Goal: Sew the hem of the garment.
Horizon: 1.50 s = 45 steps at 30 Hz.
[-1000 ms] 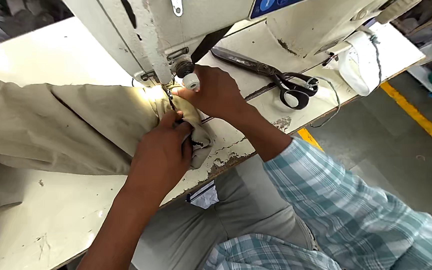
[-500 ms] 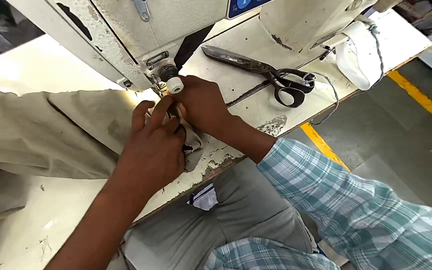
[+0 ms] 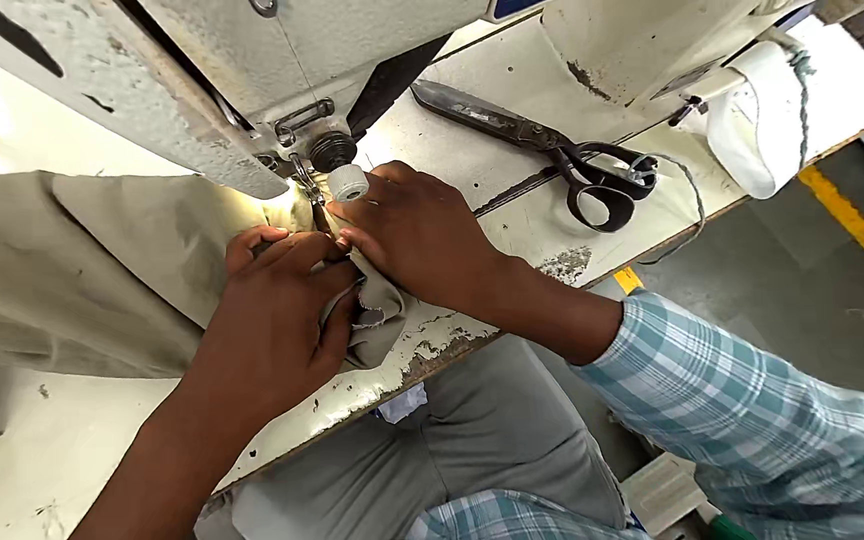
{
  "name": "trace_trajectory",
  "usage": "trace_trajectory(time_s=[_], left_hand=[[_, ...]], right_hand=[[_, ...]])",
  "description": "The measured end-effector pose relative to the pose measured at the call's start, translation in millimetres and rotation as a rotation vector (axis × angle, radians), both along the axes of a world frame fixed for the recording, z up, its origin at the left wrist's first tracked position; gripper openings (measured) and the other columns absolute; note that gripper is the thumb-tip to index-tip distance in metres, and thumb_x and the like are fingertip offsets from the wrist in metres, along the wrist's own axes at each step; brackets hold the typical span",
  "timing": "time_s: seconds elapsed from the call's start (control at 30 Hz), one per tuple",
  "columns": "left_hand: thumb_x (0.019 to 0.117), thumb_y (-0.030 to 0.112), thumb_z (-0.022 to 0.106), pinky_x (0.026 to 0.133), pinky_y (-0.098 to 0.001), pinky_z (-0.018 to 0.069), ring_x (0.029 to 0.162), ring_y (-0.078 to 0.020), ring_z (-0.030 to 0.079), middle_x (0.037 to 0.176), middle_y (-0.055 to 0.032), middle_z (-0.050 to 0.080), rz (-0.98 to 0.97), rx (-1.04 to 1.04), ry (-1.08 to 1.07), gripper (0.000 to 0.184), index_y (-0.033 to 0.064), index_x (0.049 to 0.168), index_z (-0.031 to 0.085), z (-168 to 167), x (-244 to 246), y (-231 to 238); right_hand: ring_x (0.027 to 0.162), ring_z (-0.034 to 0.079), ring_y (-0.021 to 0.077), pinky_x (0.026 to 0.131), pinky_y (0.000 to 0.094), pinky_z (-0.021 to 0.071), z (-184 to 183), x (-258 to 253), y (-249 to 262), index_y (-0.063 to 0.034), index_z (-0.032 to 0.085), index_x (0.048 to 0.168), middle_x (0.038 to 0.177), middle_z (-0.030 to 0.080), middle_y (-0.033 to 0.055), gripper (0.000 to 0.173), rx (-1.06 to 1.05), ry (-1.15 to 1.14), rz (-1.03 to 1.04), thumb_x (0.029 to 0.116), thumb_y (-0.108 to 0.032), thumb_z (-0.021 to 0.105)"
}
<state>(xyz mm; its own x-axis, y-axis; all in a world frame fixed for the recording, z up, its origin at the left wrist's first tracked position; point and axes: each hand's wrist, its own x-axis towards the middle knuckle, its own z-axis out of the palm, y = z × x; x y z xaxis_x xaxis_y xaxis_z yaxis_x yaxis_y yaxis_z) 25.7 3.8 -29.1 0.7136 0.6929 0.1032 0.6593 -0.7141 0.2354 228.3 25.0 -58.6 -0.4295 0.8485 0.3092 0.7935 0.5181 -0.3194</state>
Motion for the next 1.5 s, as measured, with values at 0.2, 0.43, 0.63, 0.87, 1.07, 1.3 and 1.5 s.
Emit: trace_trajectory(time_s=[0.2, 0.43, 0.63, 0.87, 1.07, 1.3, 1.5], left_hand=[[0.0942, 0.031, 0.043, 0.107, -0.0617, 0.0339, 0.119, -0.0260, 0.063, 0.115, -0.0059, 0.071, -0.003, 0.020, -0.013, 0.038, 0.0168, 0.096, 0.078, -2.5, -2.6, 7.0], [0.0955, 0.030, 0.043, 0.104, -0.0612, 0.0351, 0.118, -0.0243, 0.063, 0.116, -0.0050, 0.071, -0.016, 0.059, -0.037, 0.037, 0.0167, 0.097, 0.078, -6.0, -7.4, 21.1], [0.0960, 0.030, 0.042, 0.106, -0.0603, 0.0338, 0.118, -0.0236, 0.063, 0.113, -0.0046, 0.072, -0.024, 0.060, -0.030, 0.039, 0.0153, 0.100, 0.078, -5.0, -8.3, 29.3], [0.0961, 0.027, 0.041, 0.107, -0.0607, 0.0333, 0.116, -0.0270, 0.064, 0.112, -0.0063, 0.073, 0.013, 0.130, -0.044, 0.040, 0.0128, 0.104, 0.077, -11.3, -6.3, 35.1], [0.1018, 0.030, 0.046, 0.088, -0.0518, 0.0430, 0.098, -0.0265, 0.065, 0.113, -0.0040, 0.074, 0.027, 0.405, -0.063, 0.035, 0.0142, 0.107, 0.077, -1.2, -8.5, -17.8], [0.0998, 0.066, 0.043, 0.079, -0.0545, 0.0536, 0.095, -0.0351, 0.068, 0.114, -0.0115, 0.072, -0.019, 0.194, 0.244, 0.065, 0.0109, 0.112, 0.074, 24.7, -30.5, 18.4], [0.1017, 0.019, 0.055, 0.063, -0.0399, 0.0475, 0.078, -0.0260, 0.062, 0.094, -0.0079, 0.067, -0.182, 0.350, 0.040, 0.021, 0.0076, 0.093, 0.071, 43.1, 31.8, -46.7]], right_hand=[[0.120, 0.060, 0.0240, 0.094, 0.0410, 0.0481, -7.0, 1.6, 6.0, -0.0209, 0.077, 0.121, 0.118, 0.072, -0.0022, 0.030, -0.050, 0.076, -0.028, 0.1057, -0.034, 0.055], [0.114, 0.061, 0.0260, 0.089, 0.0433, 0.0462, -6.5, -4.5, 14.9, -0.0208, 0.077, 0.117, 0.115, 0.071, -0.0005, 0.027, -0.001, 0.052, -0.050, 0.1053, -0.031, 0.055], [0.110, 0.062, 0.0280, 0.085, 0.0450, 0.0468, -5.9, -5.2, 22.2, -0.0173, 0.079, 0.106, 0.111, 0.071, 0.0020, 0.023, 0.023, 0.094, -0.049, 0.1029, -0.029, 0.059], [0.109, 0.062, 0.0312, 0.084, 0.0485, 0.0455, -8.3, -9.1, 28.5, -0.0149, 0.079, 0.105, 0.110, 0.072, 0.0054, 0.024, 0.050, 0.127, -0.073, 0.1017, -0.029, 0.060], [0.114, 0.064, 0.0252, 0.096, 0.0451, 0.0521, -11.7, 9.8, 14.0, -0.0105, 0.078, 0.111, 0.118, 0.074, 0.0048, 0.024, 0.088, 0.454, 0.190, 0.0942, -0.008, 0.062], [0.102, 0.067, 0.0142, 0.081, 0.0366, 0.0587, 0.5, 39.5, -5.3, -0.0091, 0.068, 0.129, 0.118, 0.069, 0.0029, 0.055, -0.177, 0.292, 0.425, 0.0741, -0.011, 0.066], [0.092, 0.070, 0.0177, 0.073, 0.0410, 0.0594, 8.5, 32.0, -18.2, -0.0100, 0.074, 0.102, 0.115, 0.071, 0.0041, 0.032, -0.232, 0.173, 0.533, 0.0715, -0.013, 0.081]])
